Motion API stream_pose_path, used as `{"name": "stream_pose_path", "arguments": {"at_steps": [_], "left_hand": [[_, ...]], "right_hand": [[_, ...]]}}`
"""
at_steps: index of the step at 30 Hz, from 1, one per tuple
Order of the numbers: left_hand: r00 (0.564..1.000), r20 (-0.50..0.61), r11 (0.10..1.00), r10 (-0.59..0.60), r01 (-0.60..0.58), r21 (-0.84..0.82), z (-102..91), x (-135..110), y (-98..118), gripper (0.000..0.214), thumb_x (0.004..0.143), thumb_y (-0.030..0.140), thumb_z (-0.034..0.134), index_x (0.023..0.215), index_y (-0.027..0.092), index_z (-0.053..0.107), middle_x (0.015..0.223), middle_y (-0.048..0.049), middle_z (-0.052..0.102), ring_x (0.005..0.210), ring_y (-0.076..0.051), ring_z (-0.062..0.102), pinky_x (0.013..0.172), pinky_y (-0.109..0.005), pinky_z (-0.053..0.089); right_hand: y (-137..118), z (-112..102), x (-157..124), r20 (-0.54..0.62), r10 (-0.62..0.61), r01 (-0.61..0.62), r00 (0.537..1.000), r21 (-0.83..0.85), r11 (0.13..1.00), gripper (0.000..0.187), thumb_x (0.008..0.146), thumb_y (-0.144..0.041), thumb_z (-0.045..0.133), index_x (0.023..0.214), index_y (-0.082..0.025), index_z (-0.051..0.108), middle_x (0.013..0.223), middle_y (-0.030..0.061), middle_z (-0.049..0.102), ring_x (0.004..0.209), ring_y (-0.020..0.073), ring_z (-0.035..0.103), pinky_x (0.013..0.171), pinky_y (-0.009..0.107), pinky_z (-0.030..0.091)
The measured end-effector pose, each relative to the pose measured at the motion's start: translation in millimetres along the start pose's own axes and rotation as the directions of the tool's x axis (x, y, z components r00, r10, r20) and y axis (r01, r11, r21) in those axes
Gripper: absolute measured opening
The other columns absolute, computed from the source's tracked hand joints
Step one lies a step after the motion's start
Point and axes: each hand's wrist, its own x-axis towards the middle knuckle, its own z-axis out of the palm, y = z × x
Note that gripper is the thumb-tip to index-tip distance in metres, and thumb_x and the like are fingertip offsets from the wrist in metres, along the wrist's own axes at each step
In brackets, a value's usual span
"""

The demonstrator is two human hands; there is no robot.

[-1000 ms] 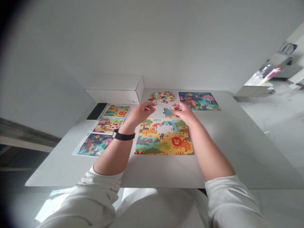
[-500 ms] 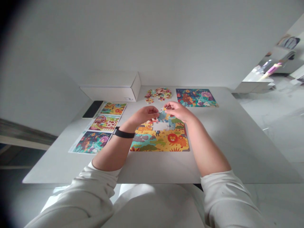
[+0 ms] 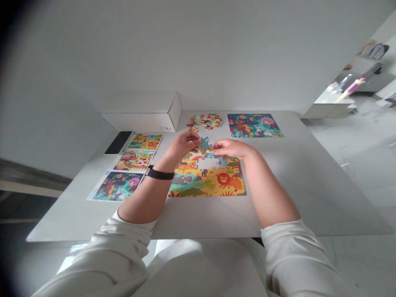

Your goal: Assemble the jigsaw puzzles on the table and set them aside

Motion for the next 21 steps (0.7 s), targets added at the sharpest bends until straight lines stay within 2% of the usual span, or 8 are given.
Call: {"name": "stream_pose_path", "arguments": {"at_steps": [3, 5, 10, 16, 21], "left_hand": [[0.999, 0.033, 1.000, 0.010, -0.010, 0.008, 1.8, -1.5, -0.1, 0.024, 0.088, 0.026, 0.087, 0.095, 0.017, 0.066, 0.082, 0.0005, 0.069, 0.066, -0.008, 0.065, 0.062, -0.020, 0.056], [0.997, 0.071, 1.000, 0.009, -0.010, 0.027, 3.6, -3.4, 0.8, 0.024, 0.088, 0.026, 0.087, 0.095, 0.016, 0.067, 0.083, -0.0001, 0.070, 0.066, -0.008, 0.065, 0.061, -0.020, 0.055], [0.991, 0.133, 0.995, 0.006, -0.019, 0.095, 7.0, -8.5, 4.5, 0.021, 0.089, 0.025, 0.085, 0.096, 0.016, 0.067, 0.085, -0.0012, 0.072, 0.064, -0.007, 0.066, 0.059, -0.020, 0.053], [0.984, 0.179, 0.985, -0.003, -0.028, 0.173, 9.7, -10.6, 2.2, 0.015, 0.091, 0.021, 0.080, 0.097, 0.015, 0.069, 0.084, -0.0023, 0.075, 0.059, -0.007, 0.064, 0.056, -0.020, 0.050], [0.975, 0.222, 0.970, -0.017, -0.038, 0.239, 14.3, -10.7, -4.1, 0.013, 0.089, 0.021, 0.079, 0.097, 0.015, 0.071, 0.087, -0.0044, 0.077, 0.057, -0.007, 0.065, 0.055, -0.020, 0.050]], "right_hand": [[-0.2, 0.4, 2.0, -0.135, -0.046, 0.050, 0.990, 0.030, 0.998, 0.032, 0.085, -0.046, 0.089, 0.101, -0.023, 0.074, 0.107, 0.0061, 0.079, 0.096, 0.0194, 0.071, 0.078, 0.028, 0.056], [-0.8, 3.2, 4.5, -0.166, -0.070, 0.080, 0.984, 0.053, 0.995, 0.030, 0.088, -0.045, 0.086, 0.105, -0.024, 0.073, 0.106, 0.0064, 0.079, 0.095, 0.0190, 0.071, 0.078, 0.028, 0.056], [-0.7, 10.4, 8.7, -0.129, -0.084, 0.087, 0.988, 0.015, 0.996, 0.029, 0.086, -0.039, 0.086, 0.105, -0.022, 0.072, 0.095, 0.0035, 0.076, 0.085, 0.0169, 0.069, 0.076, 0.027, 0.054], [1.1, 11.8, 10.1, -0.098, -0.067, 0.062, 0.993, -0.059, 0.996, 0.015, 0.086, -0.026, 0.080, 0.097, -0.020, 0.071, 0.090, 0.0024, 0.076, 0.085, 0.0171, 0.070, 0.079, 0.028, 0.054], [4.0, 9.9, 10.6, -0.081, -0.068, 0.052, 0.994, -0.193, 0.980, 0.011, 0.087, -0.027, 0.078, 0.092, -0.020, 0.071, 0.089, 0.0030, 0.077, 0.084, 0.0176, 0.069, 0.080, 0.028, 0.052]]}}
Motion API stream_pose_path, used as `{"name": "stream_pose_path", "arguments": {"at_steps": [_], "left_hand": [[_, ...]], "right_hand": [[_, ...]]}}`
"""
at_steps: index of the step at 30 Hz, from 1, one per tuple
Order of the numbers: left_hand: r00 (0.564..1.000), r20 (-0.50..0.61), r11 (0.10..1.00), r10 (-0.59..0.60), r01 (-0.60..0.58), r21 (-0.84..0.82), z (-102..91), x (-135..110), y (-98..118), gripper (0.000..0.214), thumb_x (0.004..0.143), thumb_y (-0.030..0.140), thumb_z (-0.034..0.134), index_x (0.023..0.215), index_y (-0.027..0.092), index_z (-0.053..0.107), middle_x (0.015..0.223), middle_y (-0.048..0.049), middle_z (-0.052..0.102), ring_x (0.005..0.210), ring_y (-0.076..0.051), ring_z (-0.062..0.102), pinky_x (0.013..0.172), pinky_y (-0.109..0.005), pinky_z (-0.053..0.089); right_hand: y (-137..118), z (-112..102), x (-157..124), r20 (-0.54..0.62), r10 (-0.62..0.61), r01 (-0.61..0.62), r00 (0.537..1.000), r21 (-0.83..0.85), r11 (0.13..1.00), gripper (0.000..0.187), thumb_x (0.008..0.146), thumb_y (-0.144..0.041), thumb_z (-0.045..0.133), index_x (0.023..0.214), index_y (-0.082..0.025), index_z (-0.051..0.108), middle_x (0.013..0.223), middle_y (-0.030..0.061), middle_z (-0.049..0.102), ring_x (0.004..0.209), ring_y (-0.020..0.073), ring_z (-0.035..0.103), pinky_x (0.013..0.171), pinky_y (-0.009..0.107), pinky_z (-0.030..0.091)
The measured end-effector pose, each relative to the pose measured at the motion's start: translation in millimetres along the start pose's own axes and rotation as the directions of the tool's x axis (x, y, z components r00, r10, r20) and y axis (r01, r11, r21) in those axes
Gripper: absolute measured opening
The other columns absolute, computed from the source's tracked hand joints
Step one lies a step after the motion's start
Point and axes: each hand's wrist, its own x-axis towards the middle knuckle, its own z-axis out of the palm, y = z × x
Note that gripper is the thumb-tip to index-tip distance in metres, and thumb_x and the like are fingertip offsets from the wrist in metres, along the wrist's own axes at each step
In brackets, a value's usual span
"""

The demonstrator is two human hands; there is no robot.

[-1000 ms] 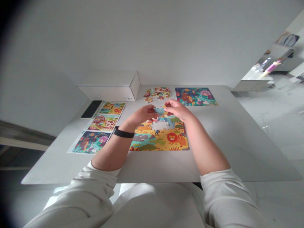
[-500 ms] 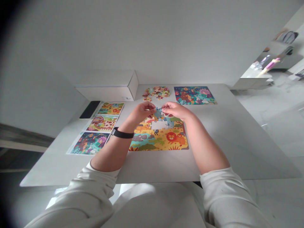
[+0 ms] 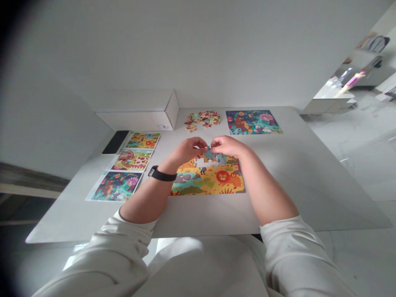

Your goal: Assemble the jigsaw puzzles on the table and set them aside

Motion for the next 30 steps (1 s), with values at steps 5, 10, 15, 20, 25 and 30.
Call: {"name": "stream_pose_path", "arguments": {"at_steps": [5, 10, 15, 20, 25, 30], "left_hand": [[0.998, 0.066, 0.997, -0.012, 0.007, 0.072, -2.7, -0.8, -4.2, 0.016, 0.090, 0.020, 0.073, 0.105, 0.015, 0.073, 0.087, -0.0043, 0.079, 0.060, -0.009, 0.067, 0.057, -0.020, 0.050], [1.000, 0.000, 0.959, -0.013, 0.013, 0.283, -24.1, -1.7, -7.1, 0.021, 0.086, 0.017, 0.071, 0.106, 0.017, 0.076, 0.085, -0.0041, 0.079, 0.071, -0.014, 0.070, 0.062, -0.022, 0.048], [0.990, -0.141, 0.906, 0.010, 0.051, 0.420, -41.6, -5.0, -1.0, 0.022, 0.091, 0.030, 0.071, 0.107, 0.018, 0.080, 0.091, -0.0058, 0.080, 0.077, -0.017, 0.071, 0.066, -0.026, 0.047], [0.992, -0.123, 0.860, 0.022, 0.044, 0.508, -49.1, -10.4, 4.0, 0.023, 0.091, 0.035, 0.072, 0.109, 0.022, 0.081, 0.091, -0.0050, 0.080, 0.079, -0.018, 0.071, 0.070, -0.026, 0.048], [0.991, -0.119, 0.846, 0.062, 0.011, 0.533, -63.4, -16.9, 4.5, 0.023, 0.088, 0.030, 0.078, 0.110, 0.024, 0.081, 0.089, -0.0036, 0.081, 0.078, -0.018, 0.072, 0.072, -0.026, 0.051], [0.992, -0.084, 0.831, 0.097, -0.034, 0.555, -63.9, -20.2, 10.0, 0.027, 0.089, 0.028, 0.079, 0.115, 0.025, 0.080, 0.093, -0.0033, 0.082, 0.083, -0.019, 0.074, 0.077, -0.026, 0.054]], "right_hand": [[5.9, -3.3, 1.4, 0.033, 0.038, -0.032, 0.999, -0.169, 0.985, 0.013, 0.086, -0.031, 0.079, 0.092, -0.021, 0.076, 0.092, 0.0027, 0.080, 0.085, 0.0187, 0.068, 0.077, 0.027, 0.050], [12.4, -4.3, 5.1, 0.059, 0.083, -0.064, 0.995, -0.266, 0.962, 0.011, 0.084, -0.030, 0.078, 0.091, -0.021, 0.078, 0.091, 0.0031, 0.080, 0.084, 0.0194, 0.067, 0.076, 0.028, 0.049], [20.0, -2.6, 9.6, 0.055, 0.138, -0.118, 0.989, -0.268, 0.956, 0.018, 0.082, -0.034, 0.080, 0.093, -0.020, 0.079, 0.092, 0.0038, 0.080, 0.083, 0.0196, 0.067, 0.075, 0.029, 0.048], [26.2, -0.4, 12.2, 0.060, 0.168, -0.143, 0.984, -0.300, 0.943, 0.025, 0.082, -0.042, 0.082, 0.094, -0.020, 0.079, 0.090, 0.0035, 0.080, 0.081, 0.0196, 0.067, 0.072, 0.028, 0.048], [22.1, 6.6, 13.4, 0.004, 0.199, -0.178, 0.980, -0.429, 0.885, 0.019, 0.086, -0.038, 0.081, 0.091, -0.021, 0.080, 0.090, 0.0028, 0.082, 0.080, 0.0187, 0.068, 0.070, 0.027, 0.045], [13.4, 14.3, 14.2, 0.012, 0.164, -0.132, 0.986, -0.544, 0.828, 0.014, 0.091, -0.033, 0.075, 0.094, -0.021, 0.082, 0.092, 0.0037, 0.083, 0.083, 0.0186, 0.071, 0.070, 0.026, 0.045]]}}
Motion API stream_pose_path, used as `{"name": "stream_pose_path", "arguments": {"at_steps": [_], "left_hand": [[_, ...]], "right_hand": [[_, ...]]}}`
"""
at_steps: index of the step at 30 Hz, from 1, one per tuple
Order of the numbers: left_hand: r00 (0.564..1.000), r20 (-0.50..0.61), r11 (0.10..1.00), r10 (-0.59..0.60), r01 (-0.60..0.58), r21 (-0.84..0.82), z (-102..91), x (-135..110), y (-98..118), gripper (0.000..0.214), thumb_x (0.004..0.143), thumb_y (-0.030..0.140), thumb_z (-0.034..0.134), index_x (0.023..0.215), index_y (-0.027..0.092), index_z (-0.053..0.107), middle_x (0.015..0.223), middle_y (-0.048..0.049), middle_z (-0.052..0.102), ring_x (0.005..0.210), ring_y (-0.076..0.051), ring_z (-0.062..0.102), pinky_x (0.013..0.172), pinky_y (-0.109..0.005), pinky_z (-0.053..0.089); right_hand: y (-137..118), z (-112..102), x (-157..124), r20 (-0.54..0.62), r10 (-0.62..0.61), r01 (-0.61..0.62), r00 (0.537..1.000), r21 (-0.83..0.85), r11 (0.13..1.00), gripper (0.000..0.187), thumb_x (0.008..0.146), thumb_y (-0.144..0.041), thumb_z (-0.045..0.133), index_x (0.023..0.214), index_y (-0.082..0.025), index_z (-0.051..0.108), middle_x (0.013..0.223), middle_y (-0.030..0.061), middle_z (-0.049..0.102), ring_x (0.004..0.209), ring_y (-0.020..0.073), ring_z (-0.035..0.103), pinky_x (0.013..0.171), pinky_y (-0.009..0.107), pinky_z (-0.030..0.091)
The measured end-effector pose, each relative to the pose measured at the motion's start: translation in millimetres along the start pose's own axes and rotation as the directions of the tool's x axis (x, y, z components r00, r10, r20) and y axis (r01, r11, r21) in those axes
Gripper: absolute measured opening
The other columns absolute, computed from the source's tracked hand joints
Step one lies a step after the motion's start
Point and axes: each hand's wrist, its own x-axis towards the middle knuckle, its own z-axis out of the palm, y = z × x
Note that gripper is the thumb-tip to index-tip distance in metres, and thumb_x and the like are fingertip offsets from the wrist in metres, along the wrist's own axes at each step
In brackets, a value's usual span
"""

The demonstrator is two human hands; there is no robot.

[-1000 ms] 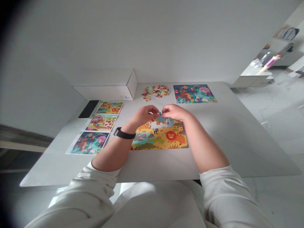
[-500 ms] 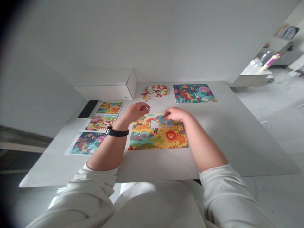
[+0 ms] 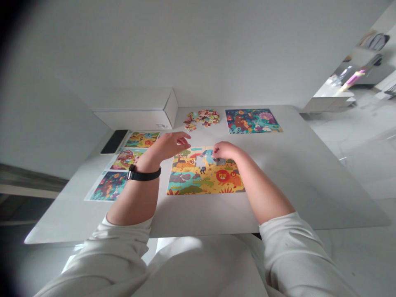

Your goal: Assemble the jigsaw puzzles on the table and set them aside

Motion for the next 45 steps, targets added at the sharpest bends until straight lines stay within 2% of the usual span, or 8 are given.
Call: {"name": "stream_pose_path", "arguments": {"at_steps": [5, 10, 16, 20, 26, 34, 41, 45], "left_hand": [[0.989, 0.110, 0.995, 0.096, -0.099, 0.025, 10.0, -0.1, 11.2, 0.025, 0.088, 0.027, 0.079, 0.113, 0.024, 0.082, 0.102, -0.0051, 0.083, 0.093, -0.021, 0.075, 0.086, -0.028, 0.055], [0.939, 0.254, 0.968, 0.233, -0.248, 0.027, 28.0, -4.2, 20.3, 0.029, 0.092, 0.022, 0.074, 0.120, 0.026, 0.082, 0.124, -0.0058, 0.081, 0.113, -0.023, 0.074, 0.106, -0.032, 0.053], [0.866, 0.426, 0.945, 0.261, -0.320, 0.073, 52.6, -4.0, 20.3, 0.052, 0.086, 0.007, 0.068, 0.129, 0.034, 0.080, 0.148, 0.0002, 0.073, 0.136, -0.022, 0.067, 0.121, -0.032, 0.046], [0.837, 0.505, 0.937, 0.212, -0.320, 0.137, 60.0, -1.6, 16.9, 0.053, 0.084, 0.005, 0.066, 0.126, 0.034, 0.082, 0.160, 0.0002, 0.065, 0.142, -0.023, 0.064, 0.122, -0.032, 0.045], [0.837, 0.502, 0.931, 0.219, -0.334, 0.149, 60.2, -6.2, 18.4, 0.052, 0.084, 0.008, 0.069, 0.125, 0.037, 0.083, 0.160, 0.0001, 0.065, 0.140, -0.025, 0.065, 0.121, -0.035, 0.046], [0.839, 0.489, 0.948, 0.239, -0.310, 0.068, 63.6, -9.7, 26.2, 0.039, 0.079, 0.009, 0.077, 0.107, 0.034, 0.088, 0.150, -0.0034, 0.072, 0.131, -0.028, 0.070, 0.113, -0.034, 0.050], [0.844, 0.481, 0.953, 0.235, -0.297, 0.055, 67.7, -7.7, 21.4, 0.027, 0.084, 0.021, 0.080, 0.107, 0.034, 0.088, 0.140, -0.0043, 0.078, 0.128, -0.027, 0.071, 0.111, -0.035, 0.052], [0.848, 0.475, 0.960, 0.234, -0.278, 0.023, 69.6, -3.6, 18.3, 0.022, 0.083, 0.024, 0.082, 0.102, 0.033, 0.088, 0.137, -0.0055, 0.078, 0.125, -0.028, 0.072, 0.110, -0.036, 0.052]], "right_hand": [[-3.9, 0.6, -1.8, -0.042, -0.006, 0.004, 0.999, -0.053, 0.999, 0.013, 0.091, -0.030, 0.076, 0.098, -0.021, 0.083, 0.098, 0.0050, 0.084, 0.087, 0.0193, 0.073, 0.071, 0.025, 0.046], [-3.8, 1.7, -2.0, -0.041, -0.015, 0.012, 0.999, -0.087, 0.996, 0.011, 0.093, -0.027, 0.076, 0.100, -0.022, 0.083, 0.099, 0.0056, 0.084, 0.086, 0.0195, 0.073, 0.072, 0.027, 0.046], [-1.3, 2.9, -1.2, -0.056, -0.057, 0.052, 0.997, -0.077, 0.996, 0.011, 0.091, -0.029, 0.082, 0.100, -0.026, 0.084, 0.103, 0.0046, 0.085, 0.092, 0.0212, 0.076, 0.079, 0.028, 0.049], [-1.2, 1.2, -3.0, -0.060, -0.039, 0.034, 0.997, -0.073, 0.997, 0.013, 0.092, -0.028, 0.082, 0.105, -0.025, 0.083, 0.110, 0.0059, 0.085, 0.097, 0.0214, 0.076, 0.079, 0.027, 0.050], [0.4, -5.5, -7.4, -0.116, 0.023, -0.028, 0.993, -0.050, 0.998, 0.015, 0.093, -0.024, 0.080, 0.107, -0.025, 0.083, 0.110, 0.0056, 0.085, 0.097, 0.0209, 0.076, 0.081, 0.026, 0.050], [-0.5, 3.3, -1.4, -0.072, 0.025, -0.033, 0.997, -0.121, 0.992, 0.013, 0.089, -0.024, 0.082, 0.101, -0.025, 0.086, 0.107, 0.0064, 0.086, 0.094, 0.0224, 0.077, 0.076, 0.028, 0.049], [1.0, 4.7, -0.8, -0.068, 0.033, -0.039, 0.997, -0.090, 0.995, 0.015, 0.086, -0.028, 0.086, 0.101, -0.027, 0.087, 0.104, 0.0053, 0.085, 0.091, 0.0227, 0.076, 0.079, 0.028, 0.050], [-0.9, 2.6, -3.2, -0.028, 0.020, -0.022, 0.999, -0.084, 0.996, 0.024, 0.078, -0.033, 0.094, 0.100, -0.028, 0.085, 0.103, 0.0040, 0.084, 0.092, 0.0246, 0.076, 0.078, 0.030, 0.051]]}}
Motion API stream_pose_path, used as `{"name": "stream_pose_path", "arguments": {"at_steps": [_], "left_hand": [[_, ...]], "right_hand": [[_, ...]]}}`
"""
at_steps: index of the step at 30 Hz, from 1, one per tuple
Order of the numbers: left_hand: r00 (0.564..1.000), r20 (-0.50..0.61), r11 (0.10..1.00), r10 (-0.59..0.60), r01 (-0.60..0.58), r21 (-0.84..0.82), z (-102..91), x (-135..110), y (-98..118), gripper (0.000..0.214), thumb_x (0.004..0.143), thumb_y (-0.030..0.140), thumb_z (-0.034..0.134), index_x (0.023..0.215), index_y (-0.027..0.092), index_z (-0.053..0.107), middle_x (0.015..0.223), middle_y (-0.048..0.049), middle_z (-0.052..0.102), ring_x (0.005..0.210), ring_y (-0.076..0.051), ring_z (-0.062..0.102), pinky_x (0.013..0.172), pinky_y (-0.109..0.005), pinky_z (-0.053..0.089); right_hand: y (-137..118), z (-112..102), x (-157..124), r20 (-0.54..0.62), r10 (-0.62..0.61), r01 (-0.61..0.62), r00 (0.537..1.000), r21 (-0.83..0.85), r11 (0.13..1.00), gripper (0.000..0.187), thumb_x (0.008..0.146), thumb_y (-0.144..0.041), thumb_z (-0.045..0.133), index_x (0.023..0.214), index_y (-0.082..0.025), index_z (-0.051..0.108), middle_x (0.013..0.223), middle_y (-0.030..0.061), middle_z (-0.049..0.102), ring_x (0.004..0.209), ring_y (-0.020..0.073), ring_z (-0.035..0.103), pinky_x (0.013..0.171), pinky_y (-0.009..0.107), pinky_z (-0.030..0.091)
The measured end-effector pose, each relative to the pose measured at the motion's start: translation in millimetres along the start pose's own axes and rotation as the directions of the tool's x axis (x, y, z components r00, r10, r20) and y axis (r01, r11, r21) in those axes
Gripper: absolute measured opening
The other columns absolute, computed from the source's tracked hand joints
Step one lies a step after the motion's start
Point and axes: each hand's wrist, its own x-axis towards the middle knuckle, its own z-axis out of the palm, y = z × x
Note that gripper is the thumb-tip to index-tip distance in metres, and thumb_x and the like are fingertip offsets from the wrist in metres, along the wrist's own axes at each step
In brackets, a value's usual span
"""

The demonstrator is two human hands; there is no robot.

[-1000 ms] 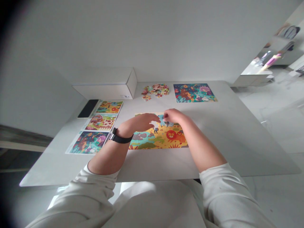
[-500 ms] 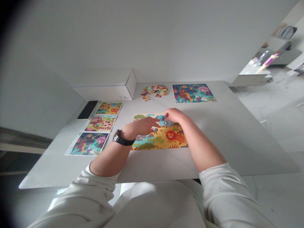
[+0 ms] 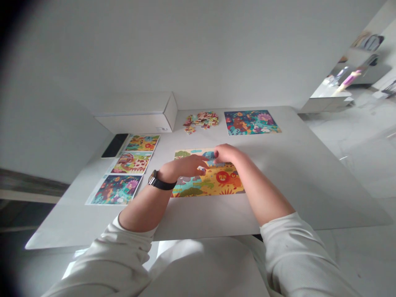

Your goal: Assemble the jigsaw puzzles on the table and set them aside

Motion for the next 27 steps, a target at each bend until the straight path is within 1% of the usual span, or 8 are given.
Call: {"name": "stream_pose_path", "arguments": {"at_steps": [7, 11, 14, 17, 19, 22, 24, 27], "left_hand": [[0.999, 0.038, 0.991, 0.028, -0.033, 0.129, -1.1, 1.0, -1.4, 0.018, 0.093, 0.030, 0.075, 0.106, 0.031, 0.088, 0.146, -0.0043, 0.074, 0.128, -0.024, 0.071, 0.115, -0.031, 0.049], [0.999, 0.012, 0.998, 0.047, -0.048, 0.049, -4.2, -0.7, -6.9, 0.022, 0.094, 0.037, 0.076, 0.112, 0.031, 0.086, 0.141, -0.0040, 0.076, 0.128, -0.024, 0.071, 0.113, -0.030, 0.050], [0.980, -0.185, 0.997, -0.069, 0.060, -0.055, -13.0, -2.3, -24.5, 0.027, 0.096, 0.037, 0.071, 0.120, 0.029, 0.082, 0.129, -0.0047, 0.080, 0.116, -0.022, 0.074, 0.104, -0.029, 0.054], [0.855, -0.422, 0.953, -0.302, 0.280, -0.116, -27.4, -4.4, -54.5, 0.027, 0.096, 0.029, 0.068, 0.121, 0.022, 0.076, 0.122, -0.0089, 0.080, 0.105, -0.023, 0.074, 0.096, -0.032, 0.056], [0.755, -0.496, 0.897, -0.429, 0.419, -0.138, -37.6, -4.4, -76.5, 0.027, 0.092, 0.026, 0.071, 0.118, 0.020, 0.073, 0.119, -0.0108, 0.079, 0.103, -0.024, 0.073, 0.094, -0.034, 0.056], [0.657, -0.534, 0.828, -0.532, 0.536, -0.165, -49.8, 0.9, -103.3, 0.028, 0.091, 0.028, 0.074, 0.117, 0.019, 0.069, 0.121, -0.0121, 0.077, 0.105, -0.026, 0.072, 0.094, -0.036, 0.055], [0.636, -0.539, 0.810, -0.552, 0.564, -0.164, -54.7, 8.7, -114.3, 0.030, 0.092, 0.030, 0.073, 0.119, 0.019, 0.067, 0.124, -0.0125, 0.076, 0.107, -0.027, 0.072, 0.095, -0.037, 0.054], [0.629, -0.532, 0.791, -0.567, 0.596, -0.139, -58.8, 25.3, -122.5, 0.033, 0.093, 0.031, 0.072, 0.122, 0.019, 0.065, 0.127, -0.0141, 0.075, 0.111, -0.029, 0.072, 0.094, -0.037, 0.053]], "right_hand": [[-2.9, -2.6, -4.0, 0.044, -0.050, 0.054, 0.998, -0.077, 0.996, 0.031, 0.076, -0.037, 0.095, 0.103, -0.028, 0.082, 0.106, 0.0040, 0.082, 0.092, 0.0242, 0.075, 0.071, 0.029, 0.049], [-3.9, -3.5, -5.1, 0.061, -0.068, 0.075, 0.996, -0.128, 0.989, 0.038, 0.075, -0.036, 0.095, 0.109, -0.027, 0.081, 0.108, 0.0062, 0.083, 0.093, 0.0254, 0.075, 0.070, 0.030, 0.048], [1.3, -3.1, -0.8, 0.079, -0.064, 0.069, 0.995, -0.064, 0.996, 0.034, 0.078, -0.042, 0.093, 0.106, -0.026, 0.081, 0.104, 0.0059, 0.083, 0.088, 0.0240, 0.074, 0.069, 0.030, 0.046], [10.9, 1.8, 7.8, -0.071, -0.053, 0.056, 0.996, 0.039, 0.998, 0.025, 0.090, -0.049, 0.083, 0.096, -0.025, 0.079, 0.098, 0.0054, 0.083, 0.081, 0.0210, 0.071, 0.068, 0.029, 0.043], [17.7, 8.8, 14.4, -0.356, -0.021, 0.049, 0.934, 0.070, 0.996, 0.028, 0.100, -0.049, 0.071, 0.088, -0.024, 0.077, 0.092, 0.0069, 0.081, 0.078, 0.0210, 0.068, 0.067, 0.030, 0.040], [27.2, 22.7, 23.5, -0.686, 0.021, 0.055, 0.727, 0.089, 0.994, 0.032, 0.105, -0.043, 0.059, 0.084, -0.023, 0.071, 0.087, 0.0090, 0.078, 0.076, 0.0219, 0.063, 0.067, 0.032, 0.035], [33.0, 31.2, 28.8, -0.731, 0.023, 0.090, 0.682, 0.115, 0.989, 0.029, 0.103, -0.039, 0.059, 0.080, -0.024, 0.067, 0.083, 0.0080, 0.075, 0.073, 0.0214, 0.060, 0.067, 0.032, 0.034], [39.8, 40.0, 36.0, -0.749, 0.027, 0.136, 0.662, 0.155, 0.979, 0.027, 0.101, -0.038, 0.059, 0.079, -0.024, 0.064, 0.080, 0.0067, 0.073, 0.071, 0.0211, 0.058, 0.068, 0.032, 0.035]]}}
